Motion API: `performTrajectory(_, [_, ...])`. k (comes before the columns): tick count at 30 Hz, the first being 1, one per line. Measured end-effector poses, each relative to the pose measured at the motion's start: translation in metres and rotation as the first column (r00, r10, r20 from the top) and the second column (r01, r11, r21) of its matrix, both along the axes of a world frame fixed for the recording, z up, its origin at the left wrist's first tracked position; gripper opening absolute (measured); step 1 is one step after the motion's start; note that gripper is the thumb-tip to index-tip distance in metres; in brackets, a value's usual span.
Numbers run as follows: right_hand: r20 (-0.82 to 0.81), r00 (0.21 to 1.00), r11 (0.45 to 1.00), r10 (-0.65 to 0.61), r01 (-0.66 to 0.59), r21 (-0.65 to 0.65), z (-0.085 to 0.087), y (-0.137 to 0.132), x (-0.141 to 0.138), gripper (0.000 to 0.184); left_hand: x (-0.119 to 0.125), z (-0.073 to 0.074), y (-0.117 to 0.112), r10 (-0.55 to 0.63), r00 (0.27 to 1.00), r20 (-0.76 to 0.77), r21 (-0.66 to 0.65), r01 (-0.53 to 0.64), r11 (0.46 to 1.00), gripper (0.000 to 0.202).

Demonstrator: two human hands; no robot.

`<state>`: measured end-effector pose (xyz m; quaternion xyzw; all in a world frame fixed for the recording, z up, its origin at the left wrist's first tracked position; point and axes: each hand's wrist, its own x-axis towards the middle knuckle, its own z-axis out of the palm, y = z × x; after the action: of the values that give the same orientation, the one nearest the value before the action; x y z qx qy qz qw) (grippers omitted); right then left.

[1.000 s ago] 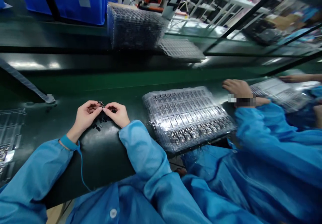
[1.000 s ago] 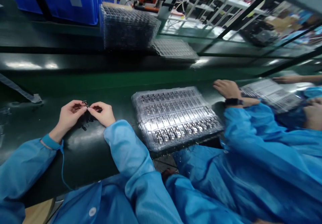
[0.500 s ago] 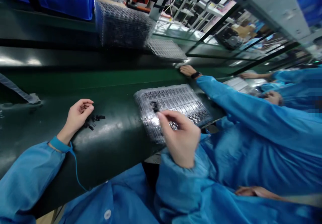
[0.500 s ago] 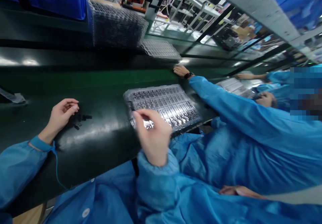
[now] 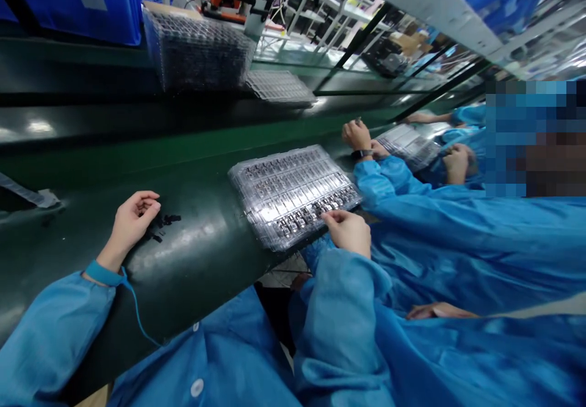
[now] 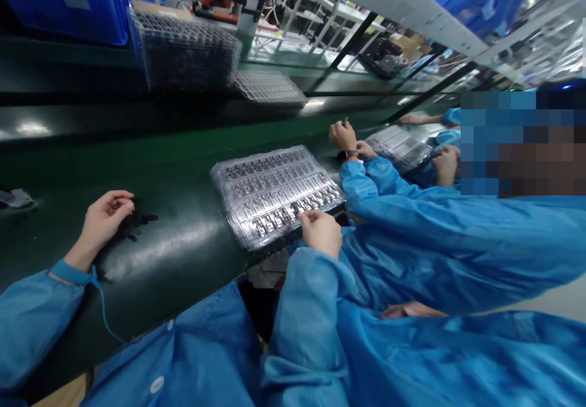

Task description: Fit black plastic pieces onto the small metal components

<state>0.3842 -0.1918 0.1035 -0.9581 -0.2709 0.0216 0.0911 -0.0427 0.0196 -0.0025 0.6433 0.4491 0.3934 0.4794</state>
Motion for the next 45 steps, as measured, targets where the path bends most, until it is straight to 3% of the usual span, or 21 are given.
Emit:
performTrajectory(10, [-0.068, 0.996, 0.995, 0.058, -0.063, -0.078, -0.005, -0.003, 0.015, 0.024, -0.001, -0.004, 0.001, -0.019, 0.999, -0.043, 0.020, 0.020, 1.000, 0.031])
performTrajectory(24, [0.023, 0.999, 0.999, 0.046, -0.046, -0.015, 0.007, -0.014, -0.003, 0.031, 0.001, 0.001, -0.001, -0.032, 0.998, -0.052, 0.022, 0.033, 0.999, 0.032])
performTrajectory(32, [-0.017, 0.971, 0.953, 0.238, -0.236, -0.188, -0.002, -0.017, -0.012, 0.041, 0.001, 0.003, -0.002, -0.030, 0.997, -0.065, 0.023, 0.032, 0.999, 0.032])
performTrajectory(34, [0.063, 0.973, 0.968, 0.224, -0.215, -0.133, 0.004, -0.020, -0.022, 0.043, 0.001, 0.002, -0.002, -0.034, 0.998, -0.060, 0.020, 0.035, 0.999, 0.033])
performTrajectory(36, [0.191, 0.956, 0.973, 0.221, -0.229, 0.020, 0.015, -0.021, -0.040, 0.041, 0.001, 0.001, -0.002, -0.036, 0.998, -0.055, 0.017, 0.037, 0.999, 0.033])
performTrajectory(38, [0.299, 0.924, 0.929, 0.238, -0.307, 0.209, 0.024, -0.018, -0.068, 0.035, 0.001, 0.001, -0.003, -0.004, 0.999, -0.051, 0.028, 0.006, 1.000, 0.031])
performTrajectory(41, [0.309, 0.864, 0.765, 0.397, -0.498, 0.408, 0.021, -0.002, -0.121, 0.025, 0.003, 0.005, -0.006, 0.148, 0.989, -0.012, 0.085, -0.146, 0.986, 0.021])
performTrajectory(43, [0.216, 0.750, 0.610, 0.626, -0.642, 0.464, 0.005, 0.016, -0.159, 0.020, 0.004, 0.007, -0.007, 0.246, 0.969, 0.011, 0.118, -0.246, 0.962, 0.015])
performTrajectory(45, [0.086, 0.560, 0.465, 0.824, -0.756, 0.461, -0.019, 0.040, -0.195, 0.020, 0.005, 0.007, -0.005, 0.318, 0.948, 0.026, 0.140, -0.318, 0.938, 0.016])
